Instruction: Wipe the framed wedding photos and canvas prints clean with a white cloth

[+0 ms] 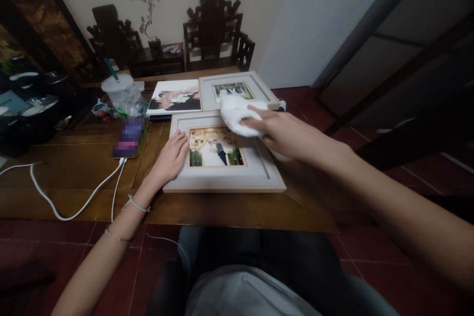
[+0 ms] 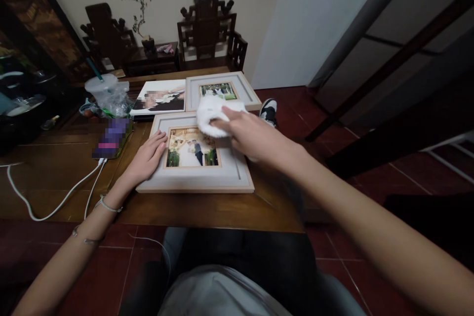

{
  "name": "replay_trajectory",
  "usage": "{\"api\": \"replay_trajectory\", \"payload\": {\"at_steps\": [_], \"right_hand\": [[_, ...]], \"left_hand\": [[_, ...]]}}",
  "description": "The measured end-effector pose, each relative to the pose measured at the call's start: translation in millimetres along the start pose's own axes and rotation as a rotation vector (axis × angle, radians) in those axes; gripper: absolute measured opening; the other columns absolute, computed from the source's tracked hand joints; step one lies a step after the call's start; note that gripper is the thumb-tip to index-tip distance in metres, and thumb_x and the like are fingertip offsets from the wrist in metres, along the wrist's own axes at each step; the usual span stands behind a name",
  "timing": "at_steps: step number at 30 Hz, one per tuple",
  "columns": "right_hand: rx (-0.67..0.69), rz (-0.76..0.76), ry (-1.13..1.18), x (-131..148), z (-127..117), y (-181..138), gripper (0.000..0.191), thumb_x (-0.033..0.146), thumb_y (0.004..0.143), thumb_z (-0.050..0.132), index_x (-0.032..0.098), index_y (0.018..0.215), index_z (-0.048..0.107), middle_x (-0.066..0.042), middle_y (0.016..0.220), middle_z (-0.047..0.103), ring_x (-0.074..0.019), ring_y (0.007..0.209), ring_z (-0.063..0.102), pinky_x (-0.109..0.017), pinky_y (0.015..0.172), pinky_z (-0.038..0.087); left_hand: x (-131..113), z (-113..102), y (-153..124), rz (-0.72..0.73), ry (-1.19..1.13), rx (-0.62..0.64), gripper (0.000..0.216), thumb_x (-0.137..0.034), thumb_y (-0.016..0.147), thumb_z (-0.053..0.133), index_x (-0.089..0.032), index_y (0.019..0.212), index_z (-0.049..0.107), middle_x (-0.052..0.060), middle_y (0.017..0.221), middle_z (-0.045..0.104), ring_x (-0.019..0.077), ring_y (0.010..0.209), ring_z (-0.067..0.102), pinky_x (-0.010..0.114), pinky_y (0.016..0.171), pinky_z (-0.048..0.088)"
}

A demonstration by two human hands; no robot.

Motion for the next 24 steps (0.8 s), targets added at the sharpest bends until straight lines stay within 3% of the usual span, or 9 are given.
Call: {"api": "replay_trajectory", "payload": {"at_steps": [4,7,10,14,17,19,21,24], "right_hand": [[-0.008,-0.066,-0.138,0,24,46,0.069,-0.008,0.077,0.038,0.014,0.138,0.062,-0.012,0.160,0.043,-0.0433,0.139,0.042,-0.061,0.102,0.042],[0.085,-0.069,-0.142,17,40,53,0.066,-0.007,0.081,0.036,0.013,0.140,0.061,-0.011,0.162,0.039,-0.0479,0.137,0.040,-0.065,0.100,0.041],[0.156,-0.094,-0.099,39,38,32,0.067,-0.007,0.081,0.037,0.014,0.139,0.062,-0.011,0.162,0.039,-0.0478,0.135,0.043,-0.064,0.097,0.043],[0.259,-0.182,0.037,69,12,-9,0.063,-0.004,0.078,0.046,0.019,0.133,0.067,-0.012,0.156,0.049,-0.0420,0.124,0.055,-0.055,0.092,0.049],[0.274,-0.247,0.193,91,-6,-29,0.056,-0.004,0.076,0.049,0.022,0.119,0.074,-0.012,0.129,0.070,-0.0331,0.110,0.066,-0.043,0.087,0.053],[0.268,-0.282,0.274,105,-9,-33,0.054,-0.004,0.076,0.050,0.023,0.115,0.075,-0.011,0.116,0.074,-0.0302,0.107,0.067,-0.041,0.088,0.053],[0.235,-0.293,0.282,114,-3,-27,0.060,-0.004,0.076,0.049,0.023,0.124,0.071,-0.011,0.129,0.070,-0.0337,0.121,0.062,-0.047,0.097,0.051],[0.206,-0.215,0.212,113,17,-3,0.073,-0.006,0.077,0.046,0.022,0.143,0.058,-0.011,0.161,0.042,-0.0442,0.146,0.035,-0.068,0.108,0.039]], "left_hand": [[1,0,1,0.004,-0.003,-0.010,0.053,-0.039,0.105,0.032,-0.008,0.135,0.063,0.016,0.150,0.056,0.0248,0.150,0.040,0.048,0.126,0.029],[2,1,1,0.007,0.004,-0.011,0.053,-0.040,0.105,0.033,-0.009,0.134,0.063,0.016,0.150,0.057,0.0246,0.150,0.040,0.048,0.126,0.029],[1,2,1,0.012,0.007,-0.009,0.052,-0.039,0.105,0.033,-0.010,0.135,0.063,0.015,0.151,0.056,0.0247,0.150,0.040,0.048,0.126,0.029],[0,2,1,0.010,0.006,-0.013,0.053,-0.040,0.105,0.032,-0.010,0.136,0.062,0.015,0.150,0.057,0.0253,0.150,0.040,0.049,0.126,0.028],[-1,1,1,0.006,-0.001,-0.011,0.053,-0.040,0.104,0.032,-0.011,0.137,0.061,0.015,0.150,0.057,0.0256,0.150,0.040,0.049,0.126,0.028],[-1,0,1,-0.002,-0.013,-0.005,0.054,-0.040,0.105,0.030,-0.010,0.136,0.061,0.016,0.150,0.056,0.0260,0.150,0.039,0.049,0.127,0.027],[-1,-1,0,-0.015,-0.043,-0.006,0.057,-0.042,0.105,0.028,-0.009,0.138,0.060,0.016,0.152,0.055,0.0254,0.151,0.039,0.047,0.127,0.027],[-3,-2,-1,-0.022,-0.115,-0.017,0.062,-0.048,0.106,0.024,-0.011,0.146,0.052,0.015,0.158,0.047,0.0227,0.152,0.037,0.043,0.128,0.024]]}}
Point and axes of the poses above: each hand's wrist, its own y-axis towards the middle knuckle, its own z-axis out of the palm, x = y × z, the point moved 2 cm from there along y, towards the middle knuckle
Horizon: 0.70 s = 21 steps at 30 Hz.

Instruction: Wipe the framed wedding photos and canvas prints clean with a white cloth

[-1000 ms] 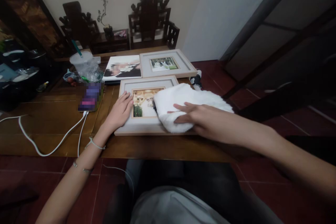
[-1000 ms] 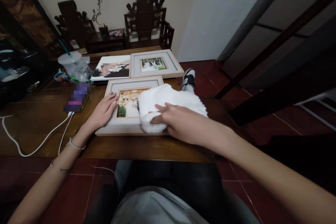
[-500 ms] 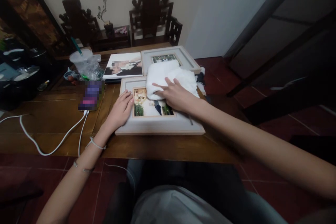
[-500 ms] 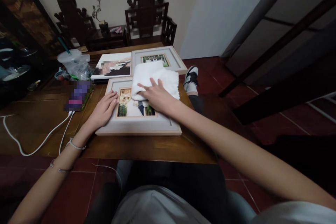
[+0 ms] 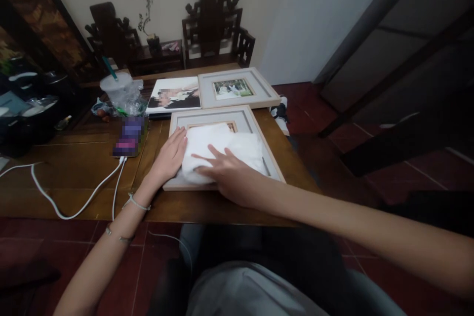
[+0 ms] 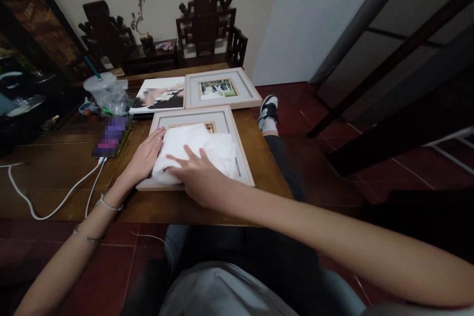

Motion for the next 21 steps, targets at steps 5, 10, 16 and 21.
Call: {"api": "replay_trajectory", "payload": {"at_steps": [5,10,16,21], "right_hand": [[-0.095,0.123,-0.118,-44,5,58,0.075,-0.008,0.083,0.036,0.017,0.152,0.047,-0.010,0.169,0.022,-0.0469,0.152,0.015,-0.076,0.110,0.030],[-0.073,0.070,-0.129,-50,-1,82,0.069,-0.005,0.087,0.037,0.018,0.151,0.050,-0.011,0.169,0.023,-0.0509,0.151,0.014,-0.082,0.107,0.027],[0.107,-0.157,0.005,-21,-11,36,0.069,-0.010,0.080,0.042,0.019,0.138,0.063,-0.014,0.160,0.042,-0.0458,0.150,0.027,-0.076,0.106,0.037],[0.215,-0.110,0.170,-16,-32,-26,0.066,-0.011,0.077,0.047,0.022,0.128,0.071,-0.012,0.132,0.070,-0.0342,0.142,0.046,-0.051,0.108,0.049]], "left_hand": [[-4,-3,-1,0.017,-0.048,-0.005,0.066,-0.051,0.106,0.022,-0.010,0.156,0.036,0.016,0.166,0.034,0.0229,0.156,0.028,0.045,0.129,0.018],[-4,-3,0,0.013,-0.065,-0.020,0.070,-0.056,0.105,0.018,-0.013,0.159,0.031,0.014,0.168,0.028,0.0222,0.157,0.023,0.044,0.130,0.015],[-2,-1,-1,-0.017,-0.081,-0.027,0.068,-0.056,0.105,0.018,-0.016,0.158,0.035,0.012,0.168,0.028,0.0220,0.157,0.023,0.043,0.130,0.016],[1,1,0,-0.044,-0.002,0.025,0.064,-0.050,0.105,0.023,-0.011,0.149,0.050,0.014,0.163,0.040,0.0232,0.156,0.028,0.045,0.129,0.018]]}}
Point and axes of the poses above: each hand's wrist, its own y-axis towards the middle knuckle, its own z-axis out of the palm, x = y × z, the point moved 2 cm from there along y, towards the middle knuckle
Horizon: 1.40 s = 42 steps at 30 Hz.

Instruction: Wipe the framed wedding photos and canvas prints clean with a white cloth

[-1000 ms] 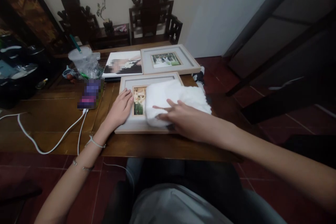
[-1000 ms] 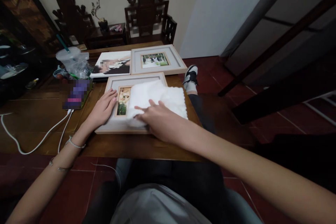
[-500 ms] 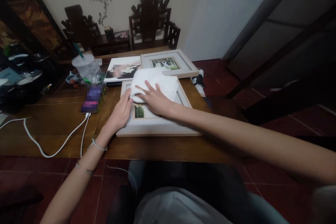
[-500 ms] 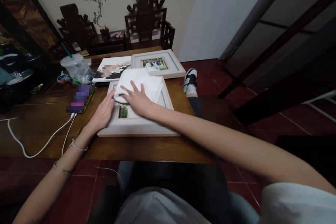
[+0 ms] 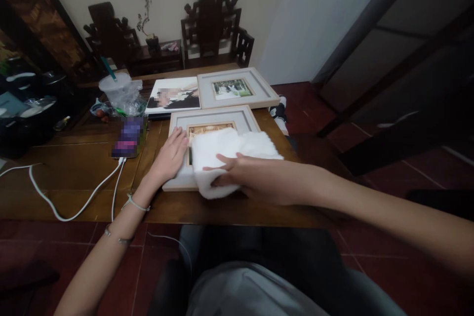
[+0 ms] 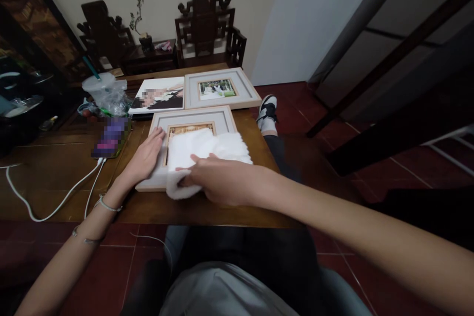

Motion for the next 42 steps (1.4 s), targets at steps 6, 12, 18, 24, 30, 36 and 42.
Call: {"api": "replay_trajectory", "payload": {"at_steps": [6,12,18,24,30,36,42], "right_hand": [[0.012,0.196,-0.095,-17,-11,-35,0.064,-0.005,0.076,0.047,0.029,0.122,0.076,-0.010,0.127,0.072,-0.0298,0.112,0.071,-0.041,0.094,0.056],[-0.256,0.320,-0.359,-89,-11,5,0.075,-0.005,0.074,0.042,0.022,0.140,0.063,-0.015,0.139,0.064,-0.0373,0.135,0.052,-0.060,0.102,0.046],[-0.317,0.298,-0.433,-98,3,34,0.067,-0.004,0.079,0.040,0.015,0.139,0.062,-0.014,0.161,0.041,-0.0464,0.142,0.037,-0.073,0.102,0.037],[-0.152,0.076,-0.252,-36,15,0,0.064,-0.004,0.078,0.048,0.017,0.136,0.066,-0.016,0.155,0.048,-0.0450,0.139,0.044,-0.071,0.103,0.042],[-0.203,-0.005,-0.033,-10,17,-54,0.063,-0.005,0.072,0.048,0.024,0.119,0.076,-0.010,0.131,0.070,-0.0324,0.138,0.052,-0.054,0.113,0.046],[-0.435,-0.071,-0.007,-26,53,-73,0.074,-0.008,0.065,0.041,0.027,0.123,0.072,-0.002,0.155,0.051,-0.0290,0.152,0.028,-0.064,0.121,0.028],[-0.536,-0.121,-0.069,-25,61,-80,0.061,-0.008,0.067,0.040,0.020,0.111,0.072,-0.009,0.154,0.051,-0.0305,0.150,0.028,-0.062,0.120,0.028]], "left_hand": [[-1,0,1,0.065,0.139,0.044,0.057,-0.042,0.104,0.031,-0.007,0.140,0.058,0.018,0.157,0.047,0.0263,0.155,0.028,0.048,0.128,0.022],[1,0,1,0.088,0.148,0.047,0.056,-0.040,0.105,0.030,-0.006,0.141,0.057,0.018,0.156,0.048,0.0269,0.155,0.030,0.050,0.128,0.024],[4,1,2,0.097,0.102,-0.015,0.052,-0.039,0.104,0.034,-0.009,0.139,0.059,0.016,0.154,0.052,0.0266,0.152,0.036,0.051,0.127,0.028],[4,0,1,0.086,0.062,-0.074,0.048,-0.035,0.102,0.039,-0.009,0.137,0.059,0.019,0.154,0.052,0.0285,0.150,0.041,0.049,0.126,0.030],[10,-2,-2,0.023,0.039,-0.178,0.051,-0.029,0.097,0.050,-0.016,0.146,0.048,0.019,0.164,0.036,0.0318,0.154,0.032,0.055,0.127,0.024],[6,-10,-2,-0.360,-0.315,-0.242,0.070,-0.017,0.084,0.068,-0.009,0.148,0.042,0.023,0.154,0.049,0.0338,0.145,0.046,0.049,0.124,0.032],[-4,-17,-22,-0.708,-0.960,0.037,0.042,-0.027,0.076,0.083,-0.012,0.112,0.071,0.015,0.103,0.079,0.0256,0.088,0.077,0.030,0.071,0.063]]}}
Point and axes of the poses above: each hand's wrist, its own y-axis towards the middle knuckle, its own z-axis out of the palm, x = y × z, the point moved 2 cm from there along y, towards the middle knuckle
